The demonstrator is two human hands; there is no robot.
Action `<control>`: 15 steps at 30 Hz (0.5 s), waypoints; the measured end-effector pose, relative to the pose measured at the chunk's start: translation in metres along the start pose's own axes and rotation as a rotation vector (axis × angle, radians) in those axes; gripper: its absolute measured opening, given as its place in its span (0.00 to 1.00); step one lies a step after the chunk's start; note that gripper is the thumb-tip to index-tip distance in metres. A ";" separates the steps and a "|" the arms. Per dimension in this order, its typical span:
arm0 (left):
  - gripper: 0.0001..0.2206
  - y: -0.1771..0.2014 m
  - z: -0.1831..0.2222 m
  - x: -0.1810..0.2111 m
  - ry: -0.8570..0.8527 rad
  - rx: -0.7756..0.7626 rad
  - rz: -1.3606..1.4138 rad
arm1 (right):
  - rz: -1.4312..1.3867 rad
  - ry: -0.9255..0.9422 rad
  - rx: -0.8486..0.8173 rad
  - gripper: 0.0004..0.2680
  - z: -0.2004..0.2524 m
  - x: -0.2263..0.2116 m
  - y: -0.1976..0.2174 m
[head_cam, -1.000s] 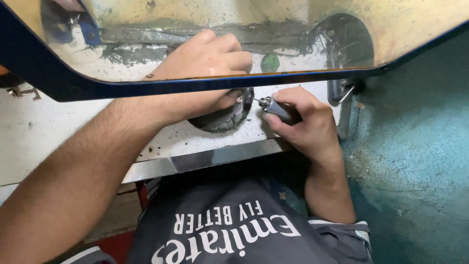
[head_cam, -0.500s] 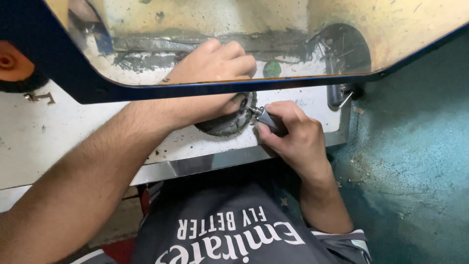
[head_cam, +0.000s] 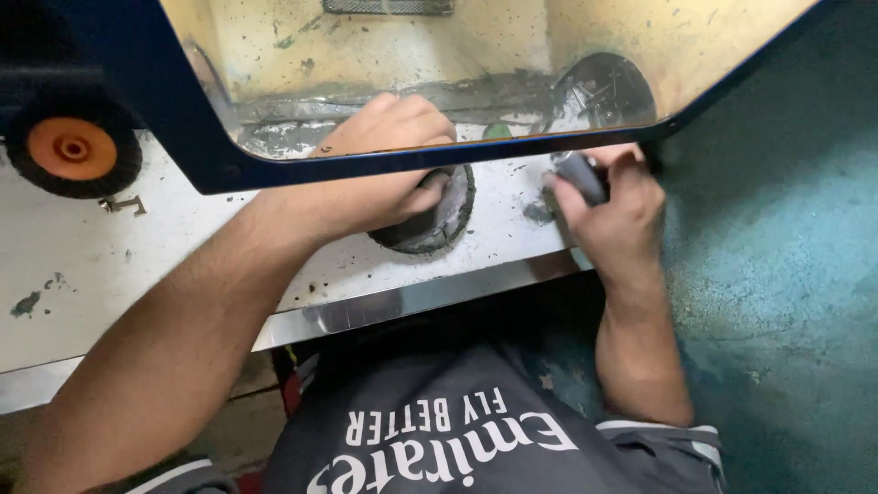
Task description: Polishing small metal rings using a stationary polishing wheel and a handheld rotary tool at a jewelry workbench.
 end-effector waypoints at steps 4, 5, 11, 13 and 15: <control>0.05 0.029 0.003 -0.001 0.026 -0.007 -0.002 | -0.051 0.051 0.080 0.11 -0.052 0.005 -0.003; 0.04 0.032 0.005 -0.005 0.133 -0.075 0.022 | -0.026 0.129 0.100 0.14 -0.059 0.002 -0.007; 0.08 0.045 0.011 -0.014 0.207 -0.042 0.032 | -0.033 0.109 -0.065 0.16 -0.075 0.018 -0.034; 0.07 0.050 0.012 -0.011 0.148 0.018 0.020 | 0.006 0.129 -0.115 0.15 -0.075 0.013 -0.033; 0.10 0.057 0.011 -0.004 0.166 -0.043 0.004 | 0.020 0.126 -0.057 0.14 -0.077 0.002 -0.025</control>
Point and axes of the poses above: each hand's wrist, its own z-axis away from the middle knuckle, its own y-axis out of the back of the hand, x = y × z, the point moved 3 cm from there along -z, towards the middle knuckle, and after that the axes turned 13 degrees about y, right-handed, at the moved point
